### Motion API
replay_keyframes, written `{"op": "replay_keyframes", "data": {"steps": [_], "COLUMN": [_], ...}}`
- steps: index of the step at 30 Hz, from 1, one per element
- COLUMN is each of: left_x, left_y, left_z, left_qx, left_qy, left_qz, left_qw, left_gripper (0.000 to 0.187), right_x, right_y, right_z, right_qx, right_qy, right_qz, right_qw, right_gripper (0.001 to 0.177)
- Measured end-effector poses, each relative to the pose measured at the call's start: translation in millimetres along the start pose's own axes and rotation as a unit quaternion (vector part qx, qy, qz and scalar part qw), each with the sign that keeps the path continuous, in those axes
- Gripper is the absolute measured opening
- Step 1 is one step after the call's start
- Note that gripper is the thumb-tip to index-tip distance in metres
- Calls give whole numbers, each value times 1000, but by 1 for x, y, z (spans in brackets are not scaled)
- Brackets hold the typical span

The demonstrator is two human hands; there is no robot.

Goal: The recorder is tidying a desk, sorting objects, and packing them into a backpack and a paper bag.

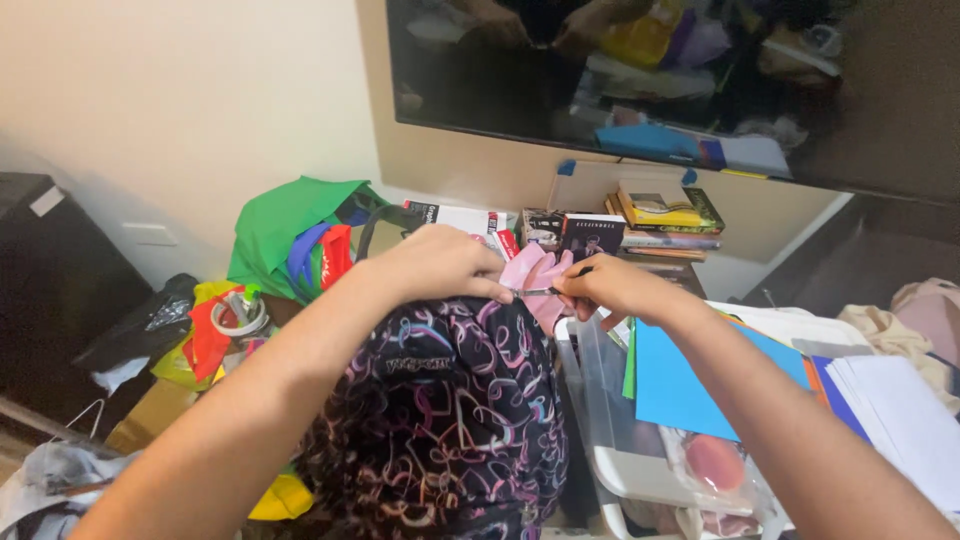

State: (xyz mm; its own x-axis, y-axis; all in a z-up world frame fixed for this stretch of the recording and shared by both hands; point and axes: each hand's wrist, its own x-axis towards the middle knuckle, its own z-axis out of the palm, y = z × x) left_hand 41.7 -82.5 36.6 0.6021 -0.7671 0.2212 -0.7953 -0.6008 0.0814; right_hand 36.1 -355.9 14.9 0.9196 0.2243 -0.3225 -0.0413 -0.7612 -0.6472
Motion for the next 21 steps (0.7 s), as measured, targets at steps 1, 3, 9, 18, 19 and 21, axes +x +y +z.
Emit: {"op": "replay_keyframes", "data": {"steps": [1,3,9,18,19,21], "left_x": [-3,-8,-33,-95,-103,-119], "left_y": [0,0,17,51,51,52], "left_z": [-4,-12,-35,-75,-74,-72], "left_qx": [1,-4,-51,-42,-40,-11], "left_qy": [-1,-17,-37,45,48,150], "left_qz": [-4,-6,-37,-153,-165,-98], "left_qw": [1000,1000,997,986,984,984], "left_gripper": [53,51,48,41,41,43], "right_x": [0,1,-12,38,43,53], "right_y": [-2,-6,-14,48,49,53], "right_z": [1,0,12,36,42,55], "right_qx": [0,3,-31,-108,-115,-97], "right_qy": [-4,-30,-99,-107,-114,-135], "right_qz": [-2,26,-28,32,24,61], "right_qw": [1000,999,994,988,987,984], "right_gripper": [41,33,32,35,35,32]}}
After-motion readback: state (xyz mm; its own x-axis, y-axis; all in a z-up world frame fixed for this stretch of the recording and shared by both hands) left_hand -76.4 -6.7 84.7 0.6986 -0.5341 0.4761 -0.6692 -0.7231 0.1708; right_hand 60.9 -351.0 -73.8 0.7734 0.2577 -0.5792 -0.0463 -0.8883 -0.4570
